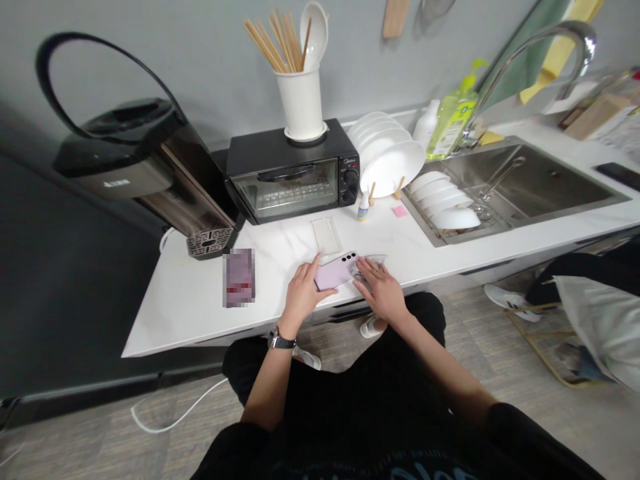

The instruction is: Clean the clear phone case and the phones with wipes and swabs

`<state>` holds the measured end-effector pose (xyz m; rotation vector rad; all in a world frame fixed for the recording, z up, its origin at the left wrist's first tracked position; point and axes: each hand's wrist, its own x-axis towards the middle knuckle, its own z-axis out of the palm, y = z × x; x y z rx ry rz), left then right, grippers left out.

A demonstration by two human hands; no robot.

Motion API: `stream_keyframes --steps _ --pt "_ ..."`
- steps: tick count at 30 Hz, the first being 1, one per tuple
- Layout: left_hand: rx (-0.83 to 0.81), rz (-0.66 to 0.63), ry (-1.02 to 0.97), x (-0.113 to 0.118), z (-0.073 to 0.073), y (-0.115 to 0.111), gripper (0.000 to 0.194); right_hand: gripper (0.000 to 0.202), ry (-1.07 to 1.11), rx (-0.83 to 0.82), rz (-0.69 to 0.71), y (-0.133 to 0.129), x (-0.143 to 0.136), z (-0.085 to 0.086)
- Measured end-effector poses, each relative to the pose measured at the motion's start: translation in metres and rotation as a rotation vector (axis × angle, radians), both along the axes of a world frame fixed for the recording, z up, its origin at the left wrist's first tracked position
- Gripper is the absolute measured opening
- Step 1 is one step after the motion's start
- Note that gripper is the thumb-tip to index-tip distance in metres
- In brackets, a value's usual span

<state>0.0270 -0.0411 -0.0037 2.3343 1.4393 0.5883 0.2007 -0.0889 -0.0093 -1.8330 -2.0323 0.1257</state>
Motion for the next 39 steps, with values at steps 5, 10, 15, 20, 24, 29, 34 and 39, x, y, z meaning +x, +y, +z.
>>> stream_keyframes --steps 5,10,15,20,24,29,34,39 --pt "0.019 -0.007 -0.006 -0.001 -0.001 -0.001 0.069 0.046 0.001 0.044 0.025 0.017 -0.026 0.001" --pt "-0.017 0.001 0.015 -0.002 -0.007 0.001 0.066 0.046 0.031 0.056 0.199 0.006 -0.064 0.001" --pt "-0.036 -0.002 0.014 0.000 -0.004 0.001 0.064 0.042 0.054 0.046 0.212 -0.009 -0.047 -0.001" --pt "-0.023 -0.016 -0.003 0.000 0.002 -0.002 0.071 0.039 0.028 0.067 0.062 0.000 -0.008 -0.005" --pt "0.010 -0.018 -0.010 0.000 0.001 -0.001 0.069 0.044 -0.004 0.073 -0.007 0.016 -0.012 -0.005" --pt "0.015 -0.026 0.011 0.000 -0.001 0.000 0.059 0.046 0.003 0.048 0.170 0.013 -0.053 0.000" --pt "-0.019 0.002 0.052 0.002 0.001 0.000 0.061 0.043 0.033 0.033 0.239 -0.006 -0.058 0.001" --pt "-0.022 -0.002 0.040 0.001 0.003 0.000 0.068 0.040 0.009 0.019 0.092 -0.005 -0.020 -0.005"
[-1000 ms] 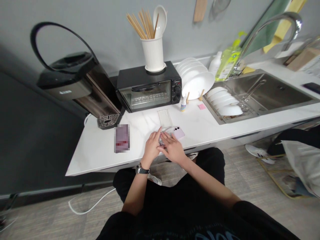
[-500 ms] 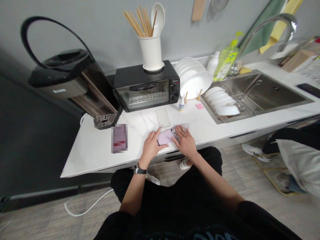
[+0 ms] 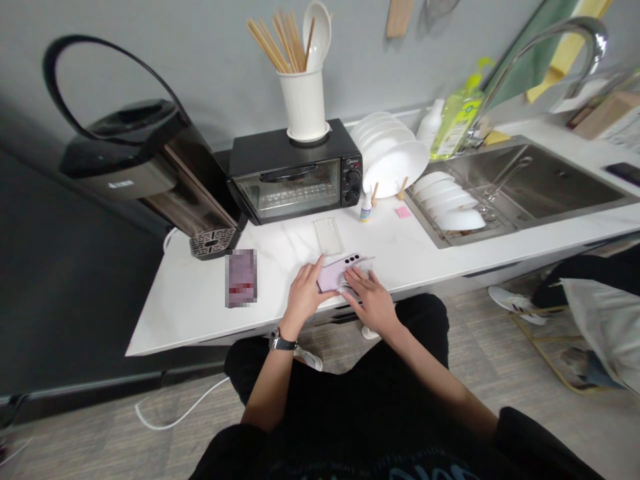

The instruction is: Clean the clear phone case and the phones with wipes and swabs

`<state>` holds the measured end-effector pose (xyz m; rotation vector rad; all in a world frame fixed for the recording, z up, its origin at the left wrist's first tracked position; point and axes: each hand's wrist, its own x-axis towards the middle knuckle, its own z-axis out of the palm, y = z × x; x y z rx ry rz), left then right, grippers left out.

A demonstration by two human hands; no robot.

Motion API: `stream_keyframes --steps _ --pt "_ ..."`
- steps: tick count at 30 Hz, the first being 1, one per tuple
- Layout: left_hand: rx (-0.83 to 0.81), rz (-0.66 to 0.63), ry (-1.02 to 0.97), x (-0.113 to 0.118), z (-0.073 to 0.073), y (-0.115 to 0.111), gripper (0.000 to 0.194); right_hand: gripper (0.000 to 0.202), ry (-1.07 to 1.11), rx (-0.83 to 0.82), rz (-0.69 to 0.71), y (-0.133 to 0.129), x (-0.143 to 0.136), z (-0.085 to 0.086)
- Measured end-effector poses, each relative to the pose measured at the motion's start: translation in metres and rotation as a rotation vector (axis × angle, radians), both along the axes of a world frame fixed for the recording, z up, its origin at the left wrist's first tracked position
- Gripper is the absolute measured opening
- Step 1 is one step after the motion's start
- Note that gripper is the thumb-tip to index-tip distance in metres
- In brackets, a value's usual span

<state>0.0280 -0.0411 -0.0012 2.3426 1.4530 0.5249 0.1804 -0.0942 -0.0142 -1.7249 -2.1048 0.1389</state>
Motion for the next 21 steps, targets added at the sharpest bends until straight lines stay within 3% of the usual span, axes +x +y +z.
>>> stream_keyframes --steps 3,6,10,14,17,21 --pt "0.005 -0.012 -0.023 -0.001 -0.002 0.001 0.071 0.041 -0.016 0.023 -0.090 0.012 0.013 -0.002" --pt "0.019 -0.016 -0.032 -0.001 -0.003 0.000 0.070 0.043 -0.025 0.052 -0.107 0.024 0.007 -0.002" --pt "0.022 -0.013 -0.035 -0.001 -0.004 -0.001 0.065 0.046 -0.021 0.064 0.010 0.026 -0.021 0.002" --pt "0.009 -0.013 -0.038 -0.002 -0.006 0.000 0.064 0.046 -0.010 0.042 0.133 0.012 -0.040 0.006" --pt "0.019 -0.020 -0.036 -0.003 -0.006 0.000 0.063 0.044 -0.006 0.014 0.148 0.000 -0.035 0.006" --pt "0.038 -0.023 -0.037 -0.003 -0.003 -0.001 0.063 0.040 -0.012 0.000 0.038 -0.003 -0.008 0.003"
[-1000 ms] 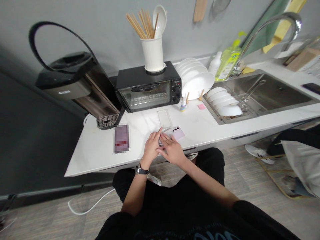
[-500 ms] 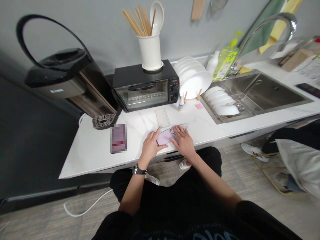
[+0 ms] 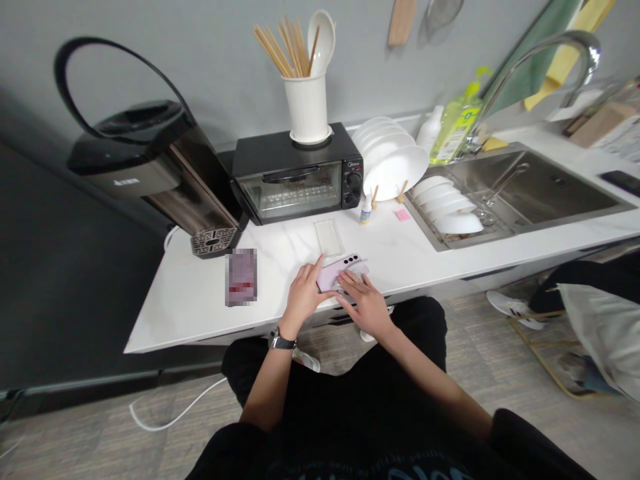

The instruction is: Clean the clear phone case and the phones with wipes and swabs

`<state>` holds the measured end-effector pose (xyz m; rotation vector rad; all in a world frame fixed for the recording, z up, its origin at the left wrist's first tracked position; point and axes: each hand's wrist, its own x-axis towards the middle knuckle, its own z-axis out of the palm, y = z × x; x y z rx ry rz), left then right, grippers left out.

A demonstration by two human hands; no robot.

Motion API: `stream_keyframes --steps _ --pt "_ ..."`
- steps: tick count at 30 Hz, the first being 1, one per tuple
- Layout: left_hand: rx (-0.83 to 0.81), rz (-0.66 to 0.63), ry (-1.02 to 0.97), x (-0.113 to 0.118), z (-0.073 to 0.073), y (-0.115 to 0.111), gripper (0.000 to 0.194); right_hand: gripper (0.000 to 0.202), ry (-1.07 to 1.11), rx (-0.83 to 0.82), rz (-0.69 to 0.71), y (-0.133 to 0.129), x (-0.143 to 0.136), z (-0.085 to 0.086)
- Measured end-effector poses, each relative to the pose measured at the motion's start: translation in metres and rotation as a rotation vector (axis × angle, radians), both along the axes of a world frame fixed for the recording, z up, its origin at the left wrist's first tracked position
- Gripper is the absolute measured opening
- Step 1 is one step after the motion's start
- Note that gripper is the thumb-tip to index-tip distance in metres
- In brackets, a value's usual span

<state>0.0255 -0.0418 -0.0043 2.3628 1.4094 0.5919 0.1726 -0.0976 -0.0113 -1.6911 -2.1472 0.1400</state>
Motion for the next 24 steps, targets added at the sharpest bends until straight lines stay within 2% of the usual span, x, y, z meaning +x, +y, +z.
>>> stream_keyframes --steps 4,7,11,14,16,19,24 --pt "0.000 0.006 0.000 0.001 0.002 -0.001 0.069 0.041 -0.029 0.023 -0.123 0.014 0.021 -0.003" --pt "0.004 0.008 -0.010 0.002 0.002 -0.001 0.067 0.044 -0.042 0.050 -0.144 0.028 0.017 -0.005" --pt "0.012 -0.008 -0.033 0.001 -0.001 -0.001 0.059 0.046 -0.037 0.066 -0.030 0.032 -0.013 -0.005" --pt "0.001 -0.015 -0.043 -0.001 -0.003 -0.001 0.057 0.046 -0.022 0.056 0.053 0.023 -0.033 -0.004" --pt "-0.011 -0.007 -0.041 -0.001 -0.005 0.000 0.059 0.046 -0.010 0.040 0.088 0.014 -0.036 -0.004" --pt "-0.012 -0.010 -0.045 -0.001 -0.006 0.002 0.062 0.044 0.005 0.016 0.091 0.003 -0.021 -0.003" --pt "-0.008 -0.024 -0.067 0.001 -0.006 0.003 0.068 0.041 -0.004 0.020 -0.090 0.008 0.019 -0.004"
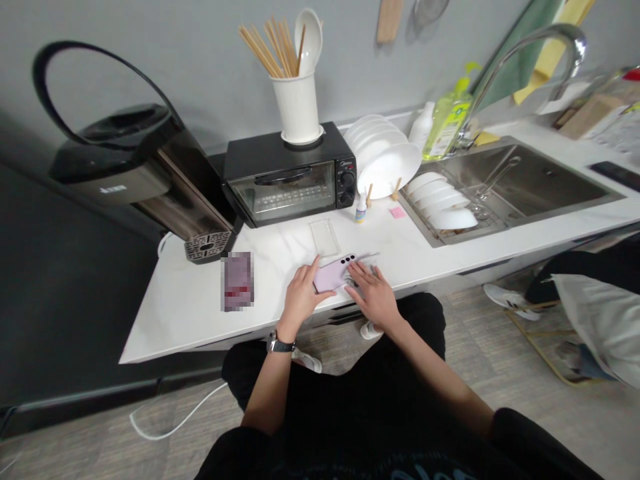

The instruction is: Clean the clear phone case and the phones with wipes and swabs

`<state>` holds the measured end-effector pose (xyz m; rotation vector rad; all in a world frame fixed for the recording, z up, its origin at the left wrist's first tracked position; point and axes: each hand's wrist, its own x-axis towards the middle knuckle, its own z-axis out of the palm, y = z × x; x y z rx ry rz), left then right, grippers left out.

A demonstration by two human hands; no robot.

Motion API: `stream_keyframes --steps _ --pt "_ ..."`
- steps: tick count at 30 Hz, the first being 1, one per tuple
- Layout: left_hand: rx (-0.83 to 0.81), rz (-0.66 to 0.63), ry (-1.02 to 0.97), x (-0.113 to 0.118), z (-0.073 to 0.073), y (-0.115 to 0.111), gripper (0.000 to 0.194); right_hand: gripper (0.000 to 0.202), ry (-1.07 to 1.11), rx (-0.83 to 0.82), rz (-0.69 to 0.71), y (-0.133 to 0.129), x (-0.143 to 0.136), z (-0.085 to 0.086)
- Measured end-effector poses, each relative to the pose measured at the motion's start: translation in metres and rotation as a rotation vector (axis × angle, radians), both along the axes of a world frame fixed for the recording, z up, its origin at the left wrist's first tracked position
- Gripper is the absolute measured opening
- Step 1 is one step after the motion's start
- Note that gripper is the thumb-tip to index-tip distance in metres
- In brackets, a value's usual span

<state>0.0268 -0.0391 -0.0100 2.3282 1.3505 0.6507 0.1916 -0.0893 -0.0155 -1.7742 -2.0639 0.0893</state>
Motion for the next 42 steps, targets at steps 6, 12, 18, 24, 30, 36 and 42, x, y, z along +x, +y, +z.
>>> stream_keyframes --steps 6,12,18,24,30,36,42 --pt "0.005 0.005 -0.010 0.001 -0.001 -0.001 0.067 0.046 -0.017 0.009 -0.025 0.025 -0.013 0.001" --pt "0.011 -0.010 0.004 -0.003 -0.002 -0.002 0.066 0.048 0.003 0.016 0.146 0.013 -0.051 0.003" --pt "0.009 0.011 0.031 -0.002 -0.001 -0.002 0.074 0.043 0.016 0.009 0.125 -0.006 -0.025 0.002" --pt "-0.009 0.009 0.028 0.001 0.006 -0.004 0.077 0.042 -0.037 0.032 -0.070 0.014 0.006 -0.001" --pt "-0.025 0.010 -0.001 0.003 0.009 -0.005 0.071 0.048 -0.043 0.036 0.029 0.026 -0.029 0.001" --pt "-0.036 0.010 -0.018 -0.001 0.002 -0.004 0.071 0.046 0.013 0.006 0.206 0.005 -0.052 0.005" --pt "-0.038 0.000 -0.031 -0.001 0.001 -0.002 0.071 0.041 0.007 -0.035 0.149 -0.005 -0.011 0.003"
